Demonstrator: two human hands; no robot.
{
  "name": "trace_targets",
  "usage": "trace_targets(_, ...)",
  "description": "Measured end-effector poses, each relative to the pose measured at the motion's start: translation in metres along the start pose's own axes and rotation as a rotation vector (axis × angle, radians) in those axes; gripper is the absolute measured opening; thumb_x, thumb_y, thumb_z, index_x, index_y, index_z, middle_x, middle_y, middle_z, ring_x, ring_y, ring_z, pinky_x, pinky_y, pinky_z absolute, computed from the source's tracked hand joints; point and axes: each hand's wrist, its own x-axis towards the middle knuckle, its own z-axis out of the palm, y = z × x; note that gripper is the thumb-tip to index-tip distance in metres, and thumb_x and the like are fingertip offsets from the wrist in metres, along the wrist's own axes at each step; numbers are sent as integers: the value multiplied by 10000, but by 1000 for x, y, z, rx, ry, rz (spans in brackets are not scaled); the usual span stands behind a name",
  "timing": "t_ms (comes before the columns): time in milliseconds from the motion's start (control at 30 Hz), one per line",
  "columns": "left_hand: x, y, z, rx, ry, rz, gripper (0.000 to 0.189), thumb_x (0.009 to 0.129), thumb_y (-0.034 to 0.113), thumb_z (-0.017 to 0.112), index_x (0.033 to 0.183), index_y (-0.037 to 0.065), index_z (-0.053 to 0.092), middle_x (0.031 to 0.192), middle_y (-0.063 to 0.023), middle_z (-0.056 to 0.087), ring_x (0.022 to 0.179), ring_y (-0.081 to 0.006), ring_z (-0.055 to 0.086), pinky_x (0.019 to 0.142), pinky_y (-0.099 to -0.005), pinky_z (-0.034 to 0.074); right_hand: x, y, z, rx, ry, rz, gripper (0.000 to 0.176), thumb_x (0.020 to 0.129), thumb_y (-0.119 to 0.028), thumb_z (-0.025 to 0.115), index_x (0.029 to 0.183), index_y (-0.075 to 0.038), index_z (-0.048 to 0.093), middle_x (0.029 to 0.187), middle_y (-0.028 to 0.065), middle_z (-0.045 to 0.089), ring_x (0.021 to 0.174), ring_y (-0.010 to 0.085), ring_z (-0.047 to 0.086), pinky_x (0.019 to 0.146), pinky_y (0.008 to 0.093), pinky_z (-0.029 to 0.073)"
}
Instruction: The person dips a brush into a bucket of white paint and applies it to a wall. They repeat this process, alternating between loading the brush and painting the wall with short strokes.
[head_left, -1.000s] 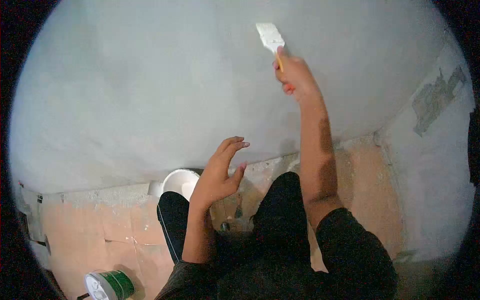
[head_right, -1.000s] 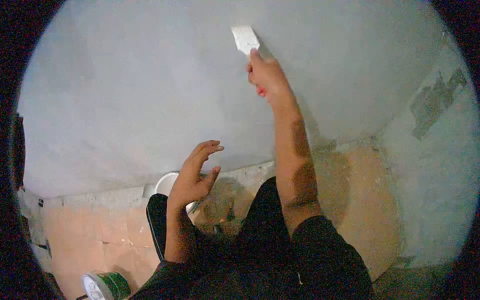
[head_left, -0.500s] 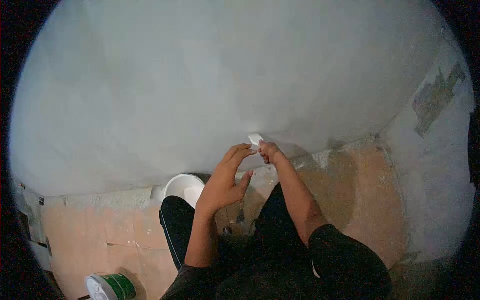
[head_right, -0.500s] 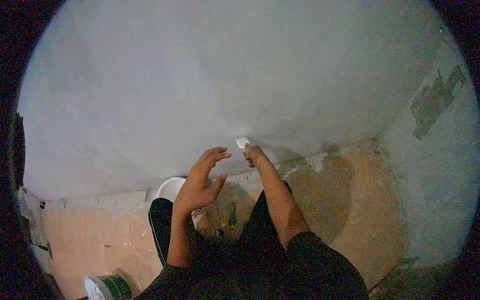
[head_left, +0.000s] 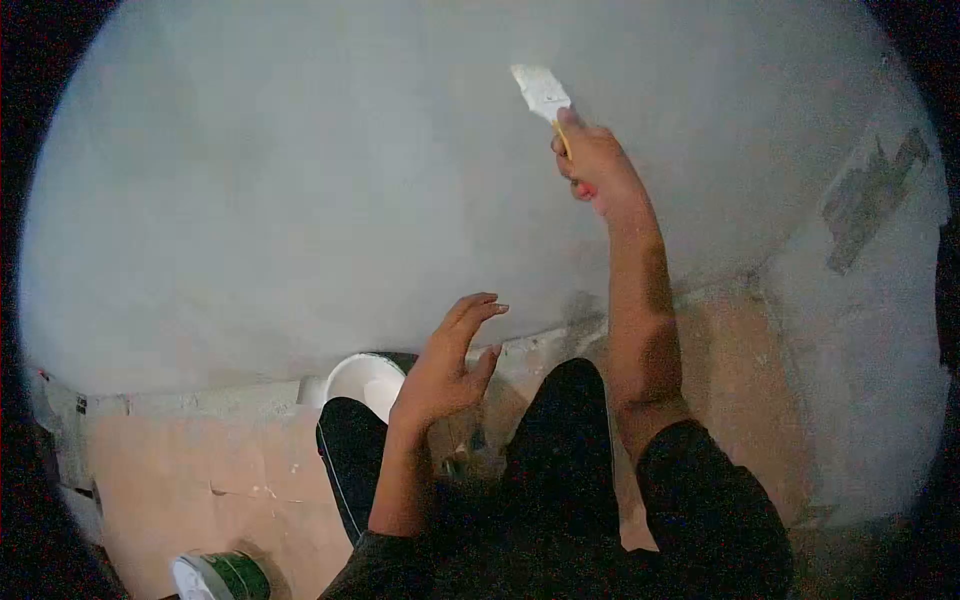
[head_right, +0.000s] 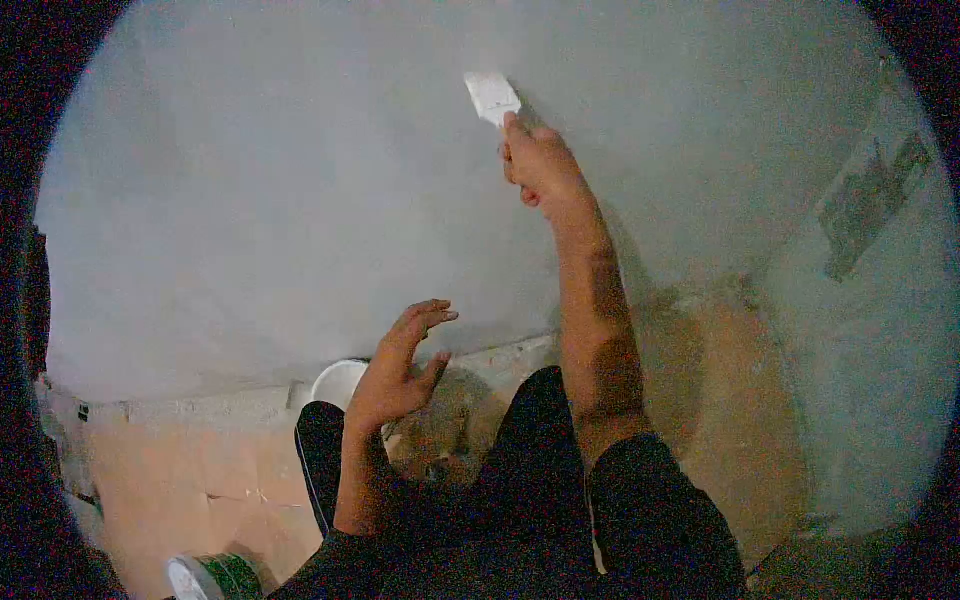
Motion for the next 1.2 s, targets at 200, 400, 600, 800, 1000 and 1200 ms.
trace_targets(200, -4, 2, 0, -6, -16, -18, 463, 796, -1, 605, 1240, 87, 508, 1317, -169, 481, 1232, -358, 457, 1020, -429, 386, 33, 172, 54, -176, -59, 177, 643, 961, -545, 310, 724, 8, 538, 520, 87, 502, 357, 211, 453, 382, 368, 409)
trace_targets(400, -6, 0, 3, -22, -36, -70, 468, 804, 2, 605, 1252, 97, 507, 1322, -153, 475, 1236, -344, 456, 992, -425, 419, 7, 315, 83, -136, -128, 471, 608, 959, -501, 353, 688, 2, 561, 509, 94, 486, 355, 221, 435, 366, 405, 376)
trace_targets(600, -5, -3, -3, 14, -17, -39, 467, 804, 8, 607, 1253, 94, 507, 1337, -150, 464, 1215, -343, 470, 961, -421, 440, 28, 222, 79, -33, -67, 390, 459, 951, -432, 432, 731, -39, 522, 528, 45, 449, 380, 175, 369, 360, 369, 305)
trace_targets(800, 0, -3, -3, 19, -15, -41, 459, 802, 5, 603, 1243, 90, 510, 1323, -155, 477, 1198, -345, 483, 945, -416, 448, -13, 14, 55, 52, -39, 116, 445, 982, -383, 382, 714, -50, 508, 548, -6, 442, 418, 119, 385, 372, 294, 276)
trace_targets(1000, 3, -2, 5, 20, 18, -44, 464, 798, -2, 599, 1242, 101, 511, 1315, -152, 486, 1197, -340, 489, 934, -417, 453, 15, 58, 72, -277, 57, -165, 563, 974, -439, 337, 808, 20, 618, 776, 236, 618, 711, 361, 610, 689, 469, 462)
trace_targets(1200, -2, -11, -11, -25, 43, -38, 473, 798, 0, 610, 1247, 114, 512, 1323, -146, 483, 1205, -332, 486, 931, -422, 455, 29, 201, 135, -520, 85, 6, 585, 978, -439, 278, 1018, 34, 619, 995, 310, 614, 995, 472, 578, 885, 532, 443)
